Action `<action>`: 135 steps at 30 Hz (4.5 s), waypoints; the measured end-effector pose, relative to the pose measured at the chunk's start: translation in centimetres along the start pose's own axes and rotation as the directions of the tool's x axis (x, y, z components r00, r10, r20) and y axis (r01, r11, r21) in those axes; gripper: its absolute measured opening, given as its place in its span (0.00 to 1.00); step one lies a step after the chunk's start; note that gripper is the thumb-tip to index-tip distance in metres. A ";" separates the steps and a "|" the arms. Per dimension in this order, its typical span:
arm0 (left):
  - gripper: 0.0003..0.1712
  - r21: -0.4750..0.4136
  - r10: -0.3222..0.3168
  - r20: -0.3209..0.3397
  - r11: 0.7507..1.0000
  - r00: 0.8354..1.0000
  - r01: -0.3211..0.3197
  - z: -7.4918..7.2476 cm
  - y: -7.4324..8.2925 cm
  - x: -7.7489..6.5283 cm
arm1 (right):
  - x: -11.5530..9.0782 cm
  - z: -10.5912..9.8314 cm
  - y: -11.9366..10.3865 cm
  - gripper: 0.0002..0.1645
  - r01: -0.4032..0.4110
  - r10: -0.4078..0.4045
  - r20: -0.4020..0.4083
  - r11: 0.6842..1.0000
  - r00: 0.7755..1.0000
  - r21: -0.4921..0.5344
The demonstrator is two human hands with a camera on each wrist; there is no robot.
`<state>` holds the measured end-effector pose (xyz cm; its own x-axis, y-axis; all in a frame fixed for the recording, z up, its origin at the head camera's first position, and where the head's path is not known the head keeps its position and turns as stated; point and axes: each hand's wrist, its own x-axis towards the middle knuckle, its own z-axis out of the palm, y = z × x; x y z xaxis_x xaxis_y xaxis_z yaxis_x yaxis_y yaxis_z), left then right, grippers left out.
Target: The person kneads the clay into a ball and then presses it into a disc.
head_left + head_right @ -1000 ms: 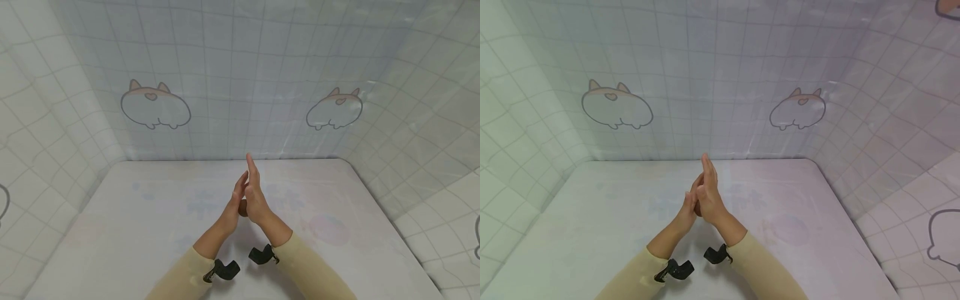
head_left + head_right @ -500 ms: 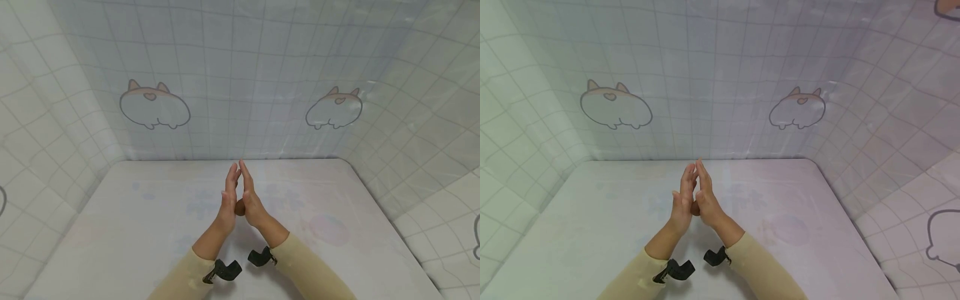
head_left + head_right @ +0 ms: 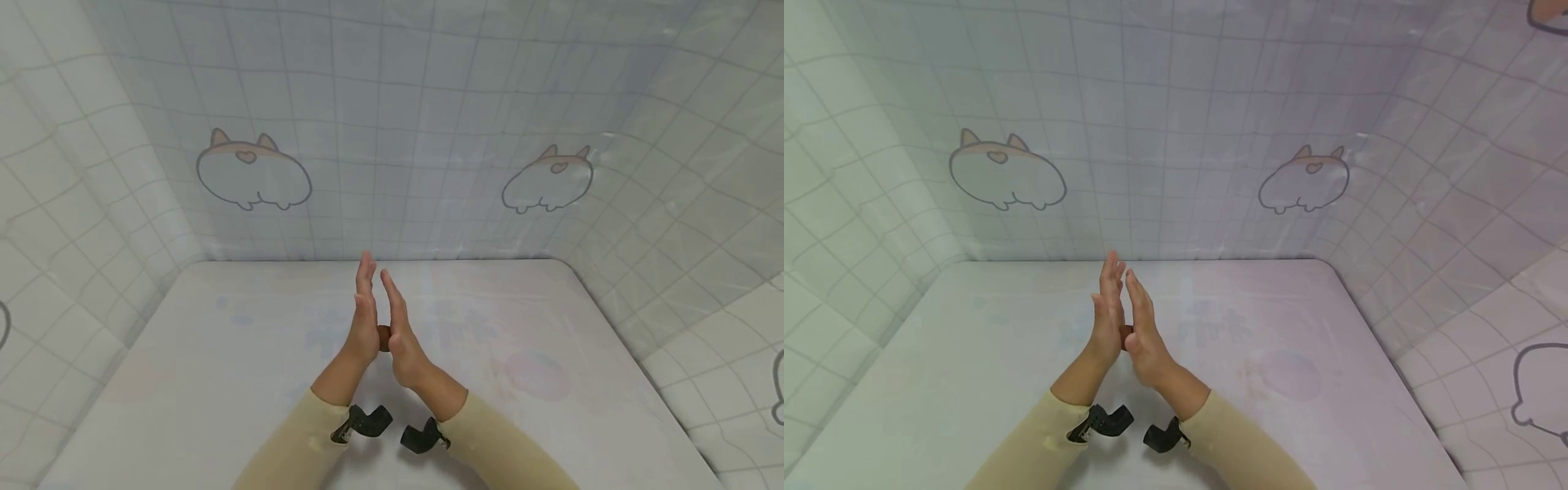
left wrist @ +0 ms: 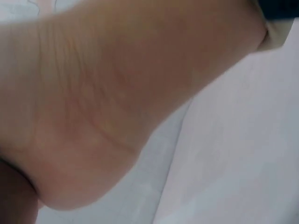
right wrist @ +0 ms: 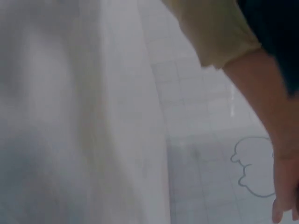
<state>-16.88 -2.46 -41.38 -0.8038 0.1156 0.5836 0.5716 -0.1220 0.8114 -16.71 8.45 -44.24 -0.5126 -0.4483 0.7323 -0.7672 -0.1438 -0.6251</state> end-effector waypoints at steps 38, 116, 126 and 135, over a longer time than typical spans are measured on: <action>0.46 0.041 -0.179 0.250 0.984 0.952 0.174 0.4 -2.2 -2.3 | 2.6 -2.5 0.1 0.56 -0.135 0.099 -0.169 0.966 0.981 -0.218; 0.52 -0.074 0.136 0.162 0.989 0.977 -0.126 0.8 1.3 -2.3 | -0.7 -0.6 0.6 0.55 0.020 -0.015 -0.049 0.994 0.999 0.107; 0.56 -0.041 0.093 0.206 0.995 0.974 -0.086 0.9 0.5 -2.1 | -0.2 0.5 -1.0 0.57 0.142 -0.159 -0.145 0.982 0.977 -0.121; 0.55 -0.034 0.014 0.278 0.999 0.961 -0.005 1.1 0.0 -2.9 | 0.4 -0.6 -1.7 0.57 0.030 -0.056 -0.192 0.990 0.980 -0.135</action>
<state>-14.43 -1.73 -43.03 -0.7183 0.3830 0.5808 0.5695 -0.1559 0.8071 -15.85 9.05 -42.75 -0.5337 -0.2620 0.8041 -0.8270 -0.0371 -0.5610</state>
